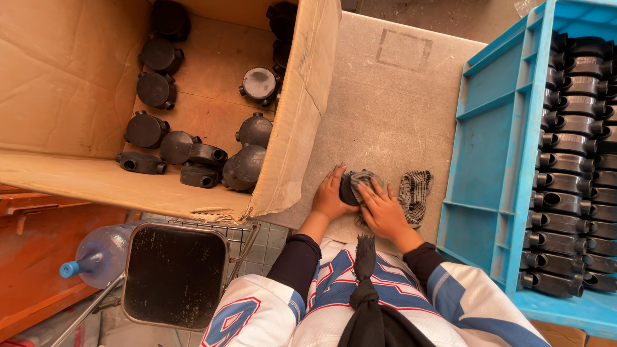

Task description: The person takes black plastic parts from a cardboard box, wipes them with a cloth on a table, and places them into a blue crate.

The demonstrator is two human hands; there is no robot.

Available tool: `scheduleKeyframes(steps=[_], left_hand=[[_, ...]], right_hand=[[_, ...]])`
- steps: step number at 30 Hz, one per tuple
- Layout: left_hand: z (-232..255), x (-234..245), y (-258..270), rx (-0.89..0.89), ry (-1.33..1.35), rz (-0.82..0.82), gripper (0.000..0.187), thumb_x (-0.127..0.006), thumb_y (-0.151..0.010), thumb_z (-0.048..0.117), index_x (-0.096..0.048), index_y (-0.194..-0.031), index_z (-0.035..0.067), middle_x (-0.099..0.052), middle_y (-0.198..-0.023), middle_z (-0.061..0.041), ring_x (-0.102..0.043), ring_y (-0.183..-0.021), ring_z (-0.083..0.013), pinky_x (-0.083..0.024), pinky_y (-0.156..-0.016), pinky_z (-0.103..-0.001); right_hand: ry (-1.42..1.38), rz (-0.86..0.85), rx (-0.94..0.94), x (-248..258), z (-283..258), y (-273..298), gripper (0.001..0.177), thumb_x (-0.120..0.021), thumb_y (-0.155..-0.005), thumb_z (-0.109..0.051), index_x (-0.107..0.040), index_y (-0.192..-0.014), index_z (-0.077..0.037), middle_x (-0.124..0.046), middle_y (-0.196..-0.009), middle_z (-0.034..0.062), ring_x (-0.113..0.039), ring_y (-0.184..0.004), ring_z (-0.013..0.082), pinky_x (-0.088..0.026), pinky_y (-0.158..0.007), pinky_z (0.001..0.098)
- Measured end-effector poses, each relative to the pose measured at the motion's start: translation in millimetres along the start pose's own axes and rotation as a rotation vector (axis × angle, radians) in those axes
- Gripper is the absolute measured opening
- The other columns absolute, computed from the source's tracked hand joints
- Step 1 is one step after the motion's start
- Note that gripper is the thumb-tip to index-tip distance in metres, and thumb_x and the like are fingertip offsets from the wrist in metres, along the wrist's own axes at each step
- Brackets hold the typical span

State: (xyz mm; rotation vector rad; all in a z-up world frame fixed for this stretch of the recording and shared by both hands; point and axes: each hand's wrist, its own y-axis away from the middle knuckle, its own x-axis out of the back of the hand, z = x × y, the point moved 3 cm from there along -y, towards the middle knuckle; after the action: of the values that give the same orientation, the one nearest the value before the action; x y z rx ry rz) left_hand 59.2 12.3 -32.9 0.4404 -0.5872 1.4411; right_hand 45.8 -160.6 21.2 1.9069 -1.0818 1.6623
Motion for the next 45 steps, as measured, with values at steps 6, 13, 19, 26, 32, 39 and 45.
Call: scheduleKeyframes(steps=[6,13,19,26,32,39,45], left_hand=[[1,-1,1,0.039,-0.14,0.002,0.099,-0.078,-0.059,0.03,-0.034,-0.145,0.011,-0.041,-0.152,-0.007,-0.032,-0.143,-0.0315,-0.007,-0.116,-0.063],[7,1,3,0.115,-0.155,-0.078,0.119,-0.079,-0.047,0.05,-0.027,-0.149,0.016,-0.032,-0.157,-0.002,-0.024,-0.147,-0.0264,0.003,-0.118,-0.063],[-2,-7,0,0.124,-0.139,-0.069,0.086,-0.071,-0.075,0.027,-0.029,-0.148,0.015,-0.036,-0.156,-0.003,-0.024,-0.147,-0.0247,0.002,-0.118,-0.06],[26,12,-4,0.2,-0.149,-0.069,0.11,-0.077,-0.049,0.05,-0.035,-0.144,0.016,-0.041,-0.152,-0.003,-0.027,-0.146,-0.0243,0.0,-0.12,-0.058],[32,26,-6,0.277,0.131,0.05,0.112,-0.084,-0.044,0.062,-0.045,-0.137,0.015,-0.053,-0.142,-0.006,-0.038,-0.141,-0.0252,-0.005,-0.122,-0.05],[93,0,-24,-0.12,0.707,-0.095,0.113,-0.069,-0.062,0.074,-0.031,-0.152,0.017,-0.028,-0.157,-0.011,-0.022,-0.144,-0.0308,-0.016,-0.119,-0.049],[227,39,-66,-0.408,0.829,-0.004,0.041,-0.045,-0.096,0.009,-0.053,-0.137,0.006,-0.051,-0.139,-0.017,-0.044,-0.135,-0.0329,-0.031,-0.114,-0.045]], right_hand=[[-0.004,0.035,0.17,-8,-20,-24,0.061,-0.044,-0.09,-0.042,-0.039,-0.147,-0.022,-0.038,-0.153,-0.0024,-0.029,-0.144,0.0185,-0.003,-0.119,0.0438],[0.054,-0.071,-0.082,-20,0,-10,0.064,-0.043,-0.094,-0.041,-0.032,-0.152,-0.017,-0.026,-0.16,0.0027,-0.012,-0.149,0.0244,0.007,-0.117,0.0435],[0.017,0.028,0.19,-22,-21,-12,0.058,-0.037,-0.092,-0.04,-0.038,-0.148,-0.022,-0.034,-0.155,0.0013,-0.023,-0.145,0.0213,0.007,-0.116,0.049],[-0.177,-0.072,-0.278,-6,-5,-20,0.054,-0.038,-0.099,-0.028,-0.032,-0.152,-0.019,-0.03,-0.157,0.0049,-0.027,-0.144,0.025,-0.011,-0.116,0.0547],[-0.396,-0.109,-0.669,1,24,7,0.043,-0.045,-0.102,-0.025,-0.047,-0.143,-0.013,-0.036,-0.154,0.01,-0.025,-0.146,0.0306,-0.012,-0.117,0.055],[-1.787,0.539,-0.896,78,3,-10,0.047,-0.037,-0.103,-0.024,-0.033,-0.15,-0.018,-0.049,-0.138,0.0157,-0.054,-0.121,0.0299,-0.053,-0.092,0.0473],[-1.355,0.927,-0.827,220,22,13,0.03,-0.048,-0.098,-0.003,-0.053,-0.126,-0.011,-0.041,-0.141,-0.0003,-0.053,-0.119,0.0132,-0.052,-0.096,0.0296]])
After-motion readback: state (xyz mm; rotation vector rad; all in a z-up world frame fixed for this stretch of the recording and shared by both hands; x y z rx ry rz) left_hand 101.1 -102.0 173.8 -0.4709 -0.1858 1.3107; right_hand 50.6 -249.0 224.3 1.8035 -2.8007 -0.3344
